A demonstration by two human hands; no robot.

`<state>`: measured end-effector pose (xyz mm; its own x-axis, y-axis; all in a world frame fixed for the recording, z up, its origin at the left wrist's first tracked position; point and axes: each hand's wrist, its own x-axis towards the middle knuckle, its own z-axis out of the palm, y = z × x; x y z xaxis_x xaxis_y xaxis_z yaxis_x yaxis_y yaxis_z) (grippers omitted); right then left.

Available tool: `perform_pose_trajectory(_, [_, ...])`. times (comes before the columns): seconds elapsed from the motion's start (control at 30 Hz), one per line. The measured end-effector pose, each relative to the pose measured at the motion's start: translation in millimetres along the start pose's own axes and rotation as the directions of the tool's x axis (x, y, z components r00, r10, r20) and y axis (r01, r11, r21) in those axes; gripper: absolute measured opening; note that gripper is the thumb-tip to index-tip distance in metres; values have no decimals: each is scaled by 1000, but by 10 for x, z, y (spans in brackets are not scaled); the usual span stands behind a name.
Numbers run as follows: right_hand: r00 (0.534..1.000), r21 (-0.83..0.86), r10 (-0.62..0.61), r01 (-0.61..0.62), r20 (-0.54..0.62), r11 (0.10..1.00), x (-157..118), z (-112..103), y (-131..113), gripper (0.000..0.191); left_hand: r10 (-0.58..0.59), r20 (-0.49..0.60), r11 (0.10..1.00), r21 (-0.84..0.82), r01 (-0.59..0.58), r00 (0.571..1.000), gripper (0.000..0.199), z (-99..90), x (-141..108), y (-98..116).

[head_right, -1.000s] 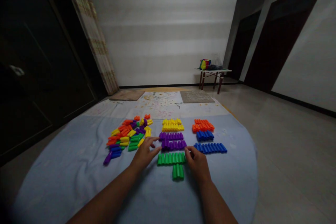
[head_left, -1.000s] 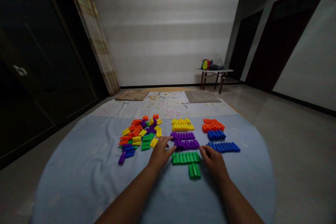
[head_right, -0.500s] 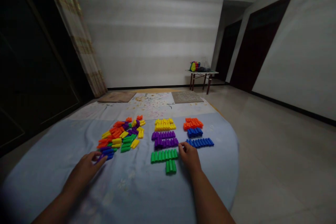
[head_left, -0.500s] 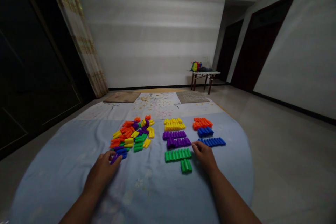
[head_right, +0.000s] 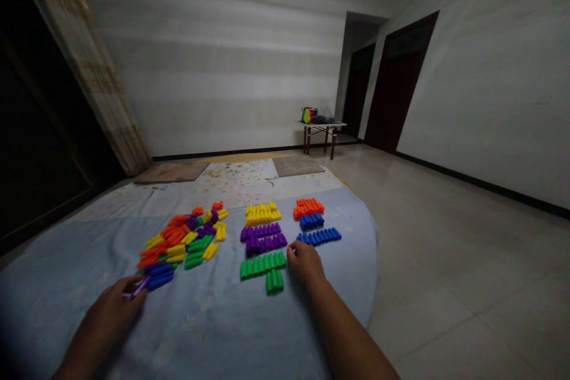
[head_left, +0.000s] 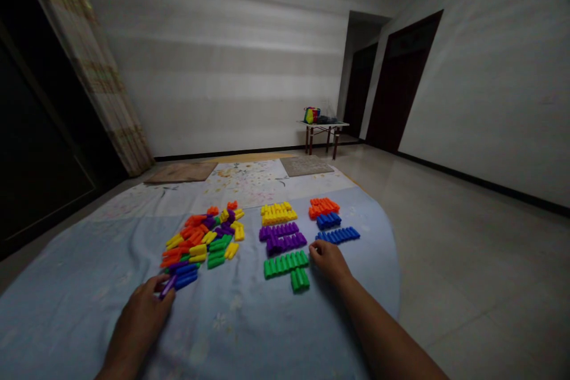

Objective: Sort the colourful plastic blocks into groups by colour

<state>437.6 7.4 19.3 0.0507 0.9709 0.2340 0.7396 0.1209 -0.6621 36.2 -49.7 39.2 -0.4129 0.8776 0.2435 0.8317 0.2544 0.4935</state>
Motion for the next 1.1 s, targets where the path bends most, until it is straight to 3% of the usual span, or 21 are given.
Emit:
perform_pose_trajectory(0.17, [1000, -11, 13, -13, -15, 1000, -109, 39, 34, 23, 117, -27, 990, -72, -118, 993, 40, -34, -124, 350])
perform_pose_trajectory(0.3, [1000, -17, -4, 4, -2, 1000, -135, 47, 50, 24, 250, 19, 959, -139, -245, 968, 35, 168, -319, 759])
perform_pose_trajectory(0.43, [999, -27, -24, 24, 23, 999, -135, 36, 69, 25, 327, 158, 941, -147, -305, 932, 36, 390, -430, 1002])
perform_pose_trajectory(0.63, [1000, -16, -26, 27, 18, 1000, -122, 34, 82, 24, 330, 249, 938, -197, -286, 910, 47, 482, -296, 900])
perform_pose_trajectory(0.87, [1000, -4, -18, 18, 1, 1000, -117, 47, 81, 23, 360, 422, 910, -354, -215, 832, 54, 482, -79, 772])
perform_pose_trajectory(1.1, [999, -33, -4, 5, 35, 999, -50, 32, 12, 20, 380, 431, 897, -386, -213, 818, 45, 488, 17, 811])
